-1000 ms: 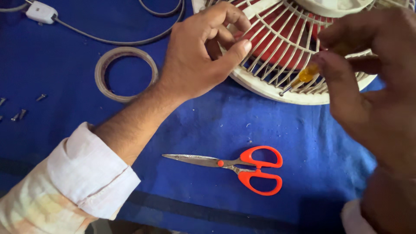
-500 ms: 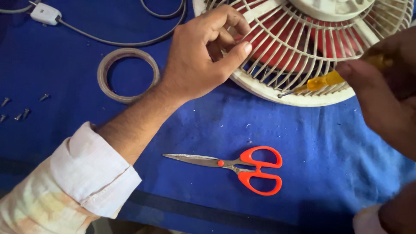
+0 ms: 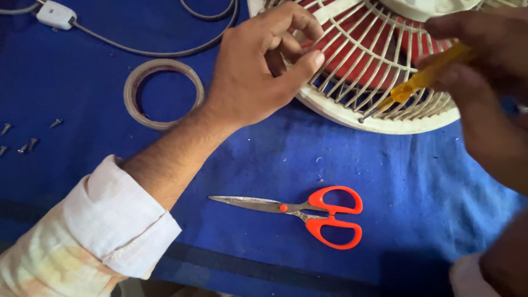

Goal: The person services a table fan on a bed. They remove the front grille ring, wipe the fan blades and motor housing with a white cloth, reposition the grille, and then use a screwdriver to tighten the screws around the grille rim, working screw by screw until the clip ends.

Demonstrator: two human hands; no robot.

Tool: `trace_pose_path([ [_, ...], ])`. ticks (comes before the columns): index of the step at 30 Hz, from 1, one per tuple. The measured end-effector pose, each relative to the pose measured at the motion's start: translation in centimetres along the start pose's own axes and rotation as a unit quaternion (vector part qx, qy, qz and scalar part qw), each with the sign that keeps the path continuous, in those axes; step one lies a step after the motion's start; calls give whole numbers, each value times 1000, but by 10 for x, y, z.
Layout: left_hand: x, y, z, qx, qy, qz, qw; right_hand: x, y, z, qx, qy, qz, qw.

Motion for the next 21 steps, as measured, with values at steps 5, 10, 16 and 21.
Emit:
trace_pose_path([
  [5, -1, -1, -1, -1, 4, 7, 1000, -26, 12, 2, -9, -122, -104, 987],
  [10, -5, -1, 0, -11, 18, -14, 1000, -39, 21, 7, -15, 14, -168, 986],
  [16, -3, -1, 0, 7, 3, 15, 1000, 14, 7, 5, 0, 160, -29, 987],
  [21, 0, 0, 1, 10, -13, 9, 1000, 57, -11, 3, 26, 41, 22, 999],
])
Point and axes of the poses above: each hand's wrist, its own y-axis away from the middle knuckle, its own z-axis out of the back of the hand, x = y × z, the point moved 1 cm from there along -y, towards the middle knuckle, and after that the axes turned 4 degrees about -y, right-handed, at the moved point
